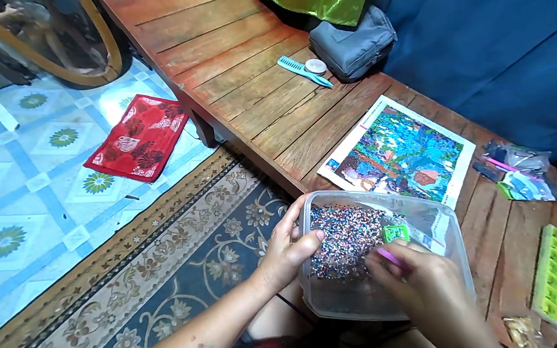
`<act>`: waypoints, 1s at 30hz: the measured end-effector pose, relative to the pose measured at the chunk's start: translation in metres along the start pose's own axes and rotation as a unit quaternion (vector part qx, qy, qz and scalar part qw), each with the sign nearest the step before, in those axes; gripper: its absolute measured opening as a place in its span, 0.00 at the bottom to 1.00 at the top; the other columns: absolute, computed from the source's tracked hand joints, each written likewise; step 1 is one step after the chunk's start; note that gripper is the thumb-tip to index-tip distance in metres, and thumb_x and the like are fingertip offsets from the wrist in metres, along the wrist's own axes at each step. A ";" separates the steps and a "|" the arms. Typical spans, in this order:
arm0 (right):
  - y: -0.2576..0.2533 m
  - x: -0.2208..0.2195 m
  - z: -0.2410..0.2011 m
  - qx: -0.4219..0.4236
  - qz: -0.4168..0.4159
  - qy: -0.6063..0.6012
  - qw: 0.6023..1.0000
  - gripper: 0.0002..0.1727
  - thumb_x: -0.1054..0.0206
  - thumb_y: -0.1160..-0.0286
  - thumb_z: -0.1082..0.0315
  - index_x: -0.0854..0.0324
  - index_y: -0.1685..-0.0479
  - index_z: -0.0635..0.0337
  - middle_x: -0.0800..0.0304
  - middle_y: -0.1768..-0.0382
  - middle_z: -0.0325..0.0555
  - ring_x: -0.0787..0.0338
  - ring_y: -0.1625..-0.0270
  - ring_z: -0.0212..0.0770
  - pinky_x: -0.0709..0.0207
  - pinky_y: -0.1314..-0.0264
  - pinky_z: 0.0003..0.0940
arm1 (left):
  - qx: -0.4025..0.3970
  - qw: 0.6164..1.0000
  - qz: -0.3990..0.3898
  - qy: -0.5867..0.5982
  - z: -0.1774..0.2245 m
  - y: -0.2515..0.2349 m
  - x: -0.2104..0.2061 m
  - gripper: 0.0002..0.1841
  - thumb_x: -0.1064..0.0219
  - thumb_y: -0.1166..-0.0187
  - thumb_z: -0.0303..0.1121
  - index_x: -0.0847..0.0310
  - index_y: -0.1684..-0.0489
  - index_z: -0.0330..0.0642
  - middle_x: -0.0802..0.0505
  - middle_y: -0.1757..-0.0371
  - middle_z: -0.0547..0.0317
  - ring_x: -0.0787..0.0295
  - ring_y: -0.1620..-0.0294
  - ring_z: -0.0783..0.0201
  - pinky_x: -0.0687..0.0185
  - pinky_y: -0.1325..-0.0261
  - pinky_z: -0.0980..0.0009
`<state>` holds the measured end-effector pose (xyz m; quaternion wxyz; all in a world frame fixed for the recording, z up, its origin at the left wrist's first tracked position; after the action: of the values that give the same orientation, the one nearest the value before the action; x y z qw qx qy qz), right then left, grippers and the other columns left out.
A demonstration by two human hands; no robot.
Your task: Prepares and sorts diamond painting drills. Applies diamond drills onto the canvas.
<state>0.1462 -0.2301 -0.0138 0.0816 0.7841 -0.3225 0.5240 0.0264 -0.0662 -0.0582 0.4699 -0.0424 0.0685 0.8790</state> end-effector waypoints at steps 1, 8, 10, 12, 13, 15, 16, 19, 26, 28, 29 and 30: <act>0.004 0.013 0.002 -0.016 -0.013 -0.032 0.999 0.11 0.35 0.39 0.61 0.13 0.80 0.55 0.24 0.84 0.33 0.30 0.81 0.26 0.38 0.80 0.25 | 0.002 1.000 -0.004 0.006 0.000 0.000 0.001 0.35 0.38 0.29 0.42 0.36 0.15 0.50 0.10 0.53 0.68 0.16 0.67 0.82 0.20 0.64 0.84; 0.021 0.063 0.013 -0.097 -0.067 -0.309 0.944 0.03 0.30 0.34 0.71 0.12 0.72 0.55 0.22 0.77 0.18 0.31 0.75 0.09 0.39 0.75 0.08 | 0.008 1.000 0.006 0.004 -0.001 -0.002 0.000 0.33 0.41 0.27 0.40 0.32 0.16 0.52 0.11 0.41 0.68 0.14 0.58 0.79 0.17 0.58 0.81; 0.021 0.062 0.015 -0.112 -0.064 -0.344 0.930 0.05 0.30 0.35 0.73 0.12 0.71 0.52 0.22 0.77 0.16 0.31 0.76 0.09 0.38 0.76 0.07 | 0.035 0.999 0.006 0.014 0.001 -0.003 0.001 0.33 0.41 0.28 0.40 0.33 0.16 0.54 0.11 0.40 0.67 0.12 0.56 0.77 0.15 0.56 0.79; 0.020 0.058 0.016 -0.129 -0.063 -0.377 0.915 0.06 0.29 0.36 0.73 0.11 0.71 0.49 0.22 0.78 0.14 0.31 0.78 0.09 0.38 0.77 0.08 | 0.079 0.996 0.003 0.046 0.005 -0.006 0.004 0.32 0.41 0.29 0.41 0.32 0.18 0.56 0.11 0.42 0.66 0.11 0.56 0.74 0.13 0.56 0.76; 0.019 0.056 0.017 -0.132 -0.063 -0.397 0.906 0.07 0.29 0.35 0.73 0.11 0.71 0.48 0.21 0.78 0.14 0.31 0.79 0.09 0.39 0.78 0.08 | 0.096 0.993 -0.001 0.062 0.006 -0.007 0.006 0.32 0.41 0.29 0.41 0.32 0.18 0.56 0.10 0.44 0.66 0.11 0.56 0.73 0.13 0.56 0.75; 0.016 0.051 0.020 -0.130 -0.067 -0.435 0.888 0.06 0.28 0.34 0.72 0.11 0.69 0.46 0.20 0.78 0.14 0.31 0.80 0.09 0.40 0.79 0.08 | 0.109 0.991 -0.008 0.082 0.006 -0.010 0.010 0.31 0.40 0.29 0.41 0.32 0.19 0.55 0.09 0.50 0.64 0.10 0.58 0.72 0.12 0.56 0.75; 0.014 0.049 0.020 -0.129 -0.068 -0.453 0.879 0.06 0.27 0.34 0.71 0.10 0.69 0.45 0.20 0.78 0.14 0.31 0.80 0.09 0.40 0.80 0.08 | 0.113 0.990 -0.009 0.084 0.005 -0.011 0.012 0.31 0.40 0.29 0.41 0.31 0.20 0.54 0.08 0.52 0.64 0.10 0.59 0.72 0.12 0.57 0.75; 0.007 0.045 0.016 -0.143 -0.073 -0.495 0.854 0.07 0.27 0.35 0.71 0.10 0.70 0.44 0.21 0.81 0.15 0.30 0.81 0.11 0.40 0.80 0.09 | 0.111 0.992 -0.007 0.057 0.006 -0.012 0.018 0.33 0.38 0.31 0.43 0.31 0.20 0.53 0.08 0.50 0.64 0.09 0.58 0.71 0.12 0.57 0.74; -0.005 0.034 0.003 -0.167 -0.095 -0.507 0.840 0.07 0.28 0.37 0.72 0.12 0.72 0.45 0.24 0.84 0.16 0.34 0.84 0.11 0.44 0.83 0.10 | -0.315 0.854 0.072 -0.408 0.040 -0.001 0.015 0.27 0.34 0.31 0.35 0.18 0.29 0.38 0.16 0.28 0.42 0.16 0.29 0.50 0.17 0.34 0.55; -0.007 0.032 0.000 -0.170 -0.101 -0.513 0.836 0.07 0.28 0.37 0.71 0.11 0.73 0.45 0.25 0.85 0.15 0.34 0.85 0.12 0.44 0.83 0.11 | -0.376 0.818 0.034 -0.435 0.045 0.005 0.006 0.16 0.36 0.29 0.29 0.08 0.46 0.46 0.07 0.40 0.52 0.11 0.36 0.56 0.18 0.32 0.60; -0.008 0.032 -0.001 -0.170 -0.105 -0.514 0.834 0.07 0.28 0.37 0.71 0.11 0.73 0.45 0.25 0.85 0.16 0.34 0.85 0.12 0.44 0.83 0.11 | -0.392 0.811 0.016 -0.434 0.045 0.007 0.002 0.13 0.37 0.29 0.27 0.06 0.54 0.48 0.04 0.49 0.60 0.09 0.41 0.61 0.20 0.29 0.62; -0.010 0.032 -0.003 -0.170 -0.109 -0.513 0.835 0.07 0.28 0.38 0.72 0.12 0.73 0.45 0.25 0.85 0.16 0.34 0.85 0.12 0.44 0.83 0.11 | -0.401 0.807 0.004 -0.433 0.044 0.007 -0.001 0.13 0.38 0.29 0.27 0.05 0.60 0.50 0.03 0.57 0.65 0.07 0.45 0.65 0.22 0.26 0.63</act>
<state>0.1575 -0.2344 0.0171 0.0931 0.9441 -0.3149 -0.0284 0.0207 -0.0643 -0.0140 0.3888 0.1579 -0.5008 0.7570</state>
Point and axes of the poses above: each hand's wrist, its own y-axis away from the middle knuckle, its own x-axis out of the back of the hand, z = x × y, the point moved 2 cm from there along -y, towards the middle knuckle
